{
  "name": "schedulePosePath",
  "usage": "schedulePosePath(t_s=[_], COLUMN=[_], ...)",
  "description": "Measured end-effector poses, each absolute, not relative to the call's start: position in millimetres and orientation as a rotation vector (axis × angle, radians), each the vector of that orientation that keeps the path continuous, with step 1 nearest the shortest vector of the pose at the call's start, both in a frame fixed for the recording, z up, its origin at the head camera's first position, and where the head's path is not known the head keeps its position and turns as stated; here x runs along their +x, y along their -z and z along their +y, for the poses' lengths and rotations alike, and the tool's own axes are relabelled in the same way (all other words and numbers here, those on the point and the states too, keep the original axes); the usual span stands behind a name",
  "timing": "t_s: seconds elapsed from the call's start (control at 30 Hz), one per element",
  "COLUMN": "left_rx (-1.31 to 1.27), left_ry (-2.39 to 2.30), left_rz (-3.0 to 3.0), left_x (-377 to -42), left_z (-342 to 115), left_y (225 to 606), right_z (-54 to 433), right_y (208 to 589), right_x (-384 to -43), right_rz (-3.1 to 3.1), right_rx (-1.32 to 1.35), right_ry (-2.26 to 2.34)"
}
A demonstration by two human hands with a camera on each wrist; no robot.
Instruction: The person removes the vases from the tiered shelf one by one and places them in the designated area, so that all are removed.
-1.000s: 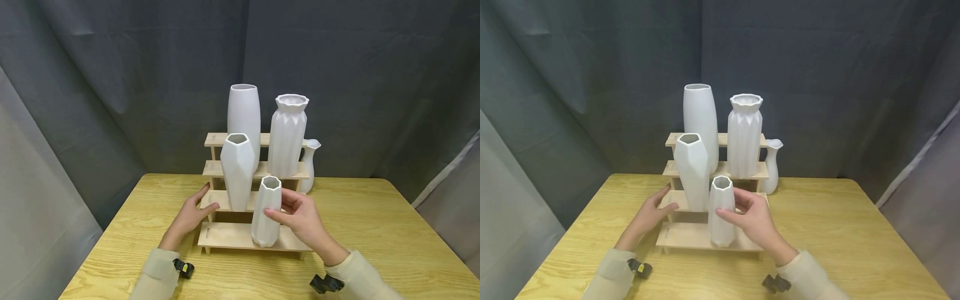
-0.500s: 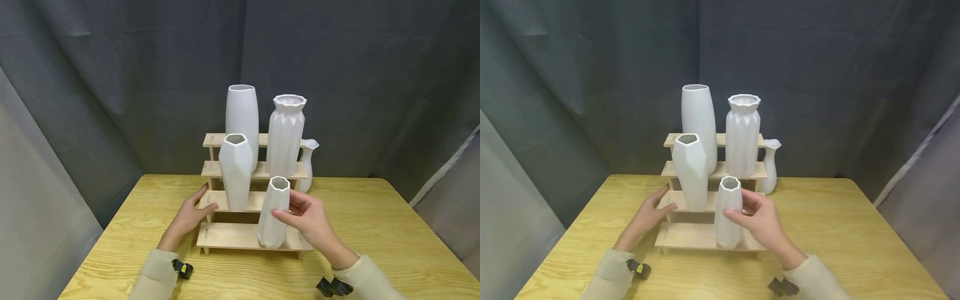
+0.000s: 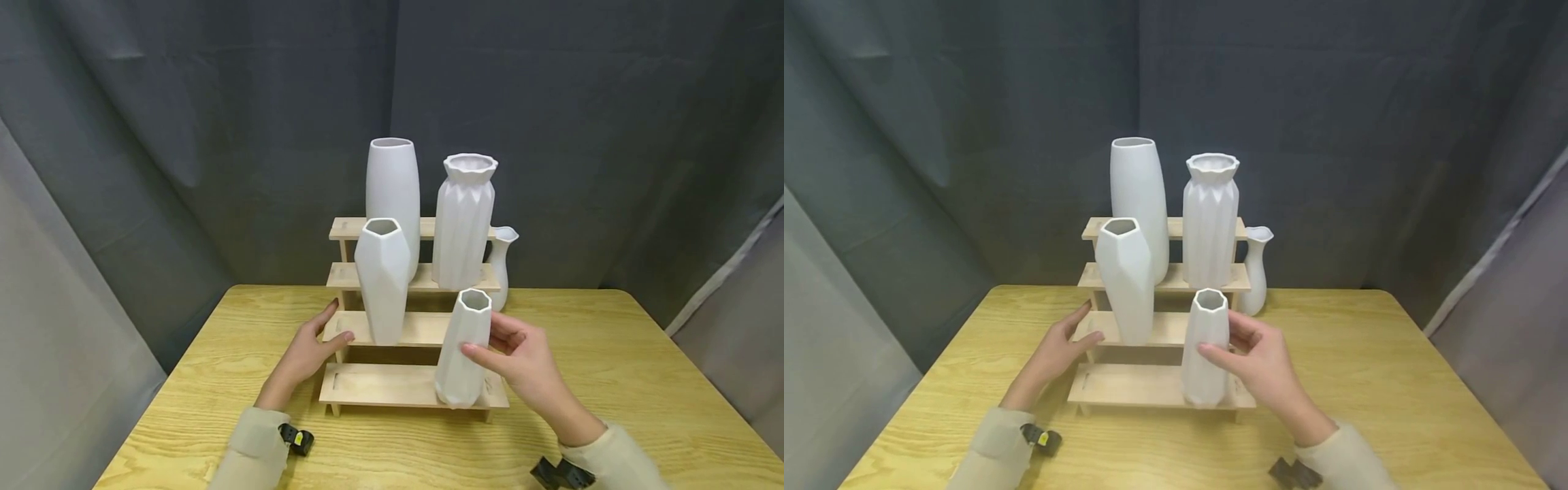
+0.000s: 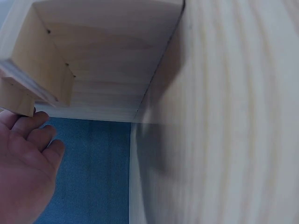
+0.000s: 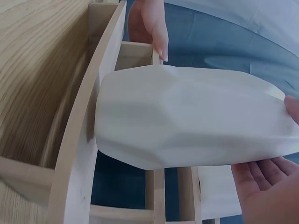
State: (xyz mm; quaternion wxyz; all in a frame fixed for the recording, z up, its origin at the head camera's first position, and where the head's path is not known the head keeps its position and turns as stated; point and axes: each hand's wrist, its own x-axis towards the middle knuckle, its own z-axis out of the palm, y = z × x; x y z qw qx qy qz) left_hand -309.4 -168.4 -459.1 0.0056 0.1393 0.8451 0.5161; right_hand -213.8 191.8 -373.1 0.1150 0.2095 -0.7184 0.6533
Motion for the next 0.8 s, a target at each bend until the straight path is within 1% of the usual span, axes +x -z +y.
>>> schedulePosePath(t_s=[0.43, 0.8], left_rx=[0.430, 0.435], left_ry=[-1.618, -1.642], left_rz=[2.645, 2.623], left_x=[-306.7, -307.6], left_z=[-167.3, -167.4], left_y=[457.0, 457.8], right_z=[209.1, 224.0], right_y=[370.7, 365.6], right_x=[-207.9, -205.4], right_rz=[-2.126, -2.169], right_rx=[0.575, 0.454], right_ry=[-1.852, -1.773])
